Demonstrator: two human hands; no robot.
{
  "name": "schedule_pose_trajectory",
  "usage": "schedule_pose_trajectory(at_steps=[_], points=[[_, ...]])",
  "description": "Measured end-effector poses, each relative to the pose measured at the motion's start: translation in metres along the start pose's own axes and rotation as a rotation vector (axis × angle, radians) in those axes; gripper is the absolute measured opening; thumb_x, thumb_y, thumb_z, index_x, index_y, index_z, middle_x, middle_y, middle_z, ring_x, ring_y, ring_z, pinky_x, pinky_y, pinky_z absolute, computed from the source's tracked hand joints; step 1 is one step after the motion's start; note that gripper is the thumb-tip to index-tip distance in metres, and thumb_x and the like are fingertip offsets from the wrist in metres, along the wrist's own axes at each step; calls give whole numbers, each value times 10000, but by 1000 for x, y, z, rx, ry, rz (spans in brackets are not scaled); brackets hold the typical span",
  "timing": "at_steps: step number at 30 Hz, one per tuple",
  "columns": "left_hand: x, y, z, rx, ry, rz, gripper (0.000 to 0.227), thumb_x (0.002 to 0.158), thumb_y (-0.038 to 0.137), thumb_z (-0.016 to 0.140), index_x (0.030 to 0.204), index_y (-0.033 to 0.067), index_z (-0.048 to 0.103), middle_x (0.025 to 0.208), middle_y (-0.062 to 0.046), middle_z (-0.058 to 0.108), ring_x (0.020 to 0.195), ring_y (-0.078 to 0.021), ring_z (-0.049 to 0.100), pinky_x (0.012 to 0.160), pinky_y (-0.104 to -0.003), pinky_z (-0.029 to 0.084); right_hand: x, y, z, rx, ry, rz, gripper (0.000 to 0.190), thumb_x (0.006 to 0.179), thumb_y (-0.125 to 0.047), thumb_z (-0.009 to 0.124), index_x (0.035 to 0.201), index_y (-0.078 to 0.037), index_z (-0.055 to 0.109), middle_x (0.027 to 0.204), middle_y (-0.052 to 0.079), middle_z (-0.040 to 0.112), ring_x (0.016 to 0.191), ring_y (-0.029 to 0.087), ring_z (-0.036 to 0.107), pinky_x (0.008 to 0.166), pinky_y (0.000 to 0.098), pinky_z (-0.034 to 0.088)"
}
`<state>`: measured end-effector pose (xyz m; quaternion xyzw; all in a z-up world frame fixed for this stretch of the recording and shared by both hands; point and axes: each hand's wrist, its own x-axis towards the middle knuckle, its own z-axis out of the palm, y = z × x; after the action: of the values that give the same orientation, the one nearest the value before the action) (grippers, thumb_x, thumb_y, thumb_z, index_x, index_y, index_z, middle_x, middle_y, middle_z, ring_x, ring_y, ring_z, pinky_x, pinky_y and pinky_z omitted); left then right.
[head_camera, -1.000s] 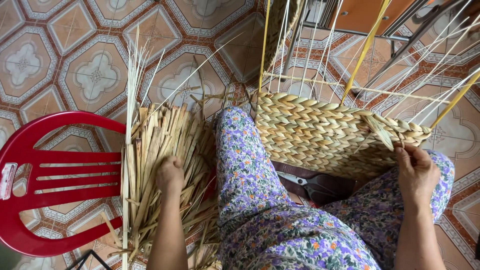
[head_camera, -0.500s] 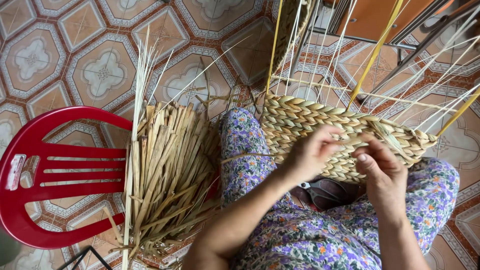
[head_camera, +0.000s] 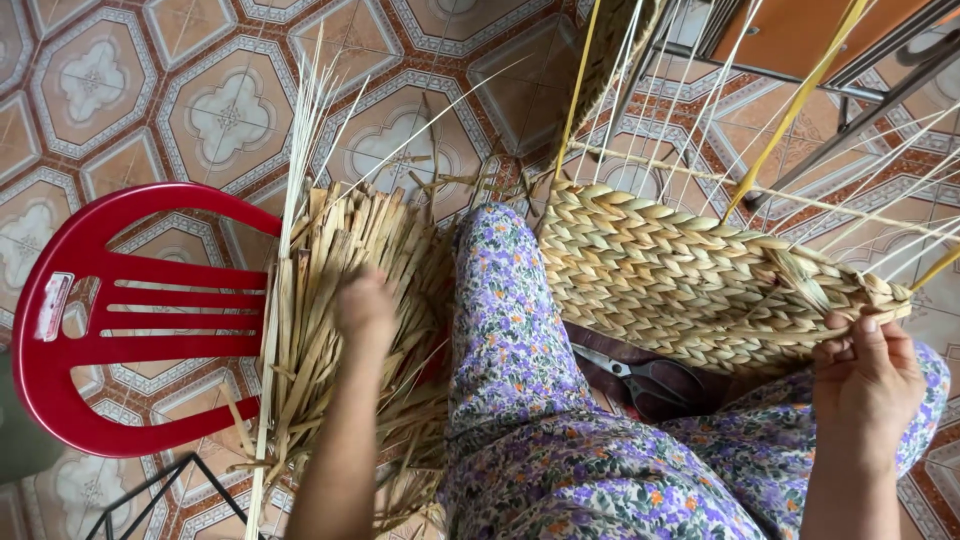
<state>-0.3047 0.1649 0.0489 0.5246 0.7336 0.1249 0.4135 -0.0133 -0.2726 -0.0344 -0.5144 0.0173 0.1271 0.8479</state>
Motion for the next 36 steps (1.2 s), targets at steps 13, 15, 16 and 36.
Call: schedule_pose_trajectory(at_steps=[13,15,16,36], points=[[94,-75,-7,780,112,276,225,1047,211,572,1154,117,745,1028,-48,729,563,-131,642,421,-274,449,-8,-5,36,-19,-76,9,193,1192,-144,587,1131,25,658,996,116,700,800,128,622,763,240,521],[53,-32,9,287,-279,436,254,1026,259,575,1205,180,737,995,-56,768,581,-94,513,429,-208,368,-6,0,30,-148,-77,-26,128,1190,-57,595,1137,34,668,974,84,671,799,95,591,746,236,500],[36,-17,23,289,-289,445,254,1026,259,575,1205,180,737,995,-56,768,581,-94,513,429,-208,368,-9,-1,38,-149,-67,-35,128,1190,-57,595,1137,34,668,974,84,671,799,95,591,746,236,500],[-192,56,185,-146,-925,1257,165,1015,132,636,1129,39,711,987,-93,771,834,-158,744,708,-262,611,-34,-17,117,-135,-229,-26,212,998,-51,677,1196,24,689,965,38,698,821,101,606,738,242,494]])
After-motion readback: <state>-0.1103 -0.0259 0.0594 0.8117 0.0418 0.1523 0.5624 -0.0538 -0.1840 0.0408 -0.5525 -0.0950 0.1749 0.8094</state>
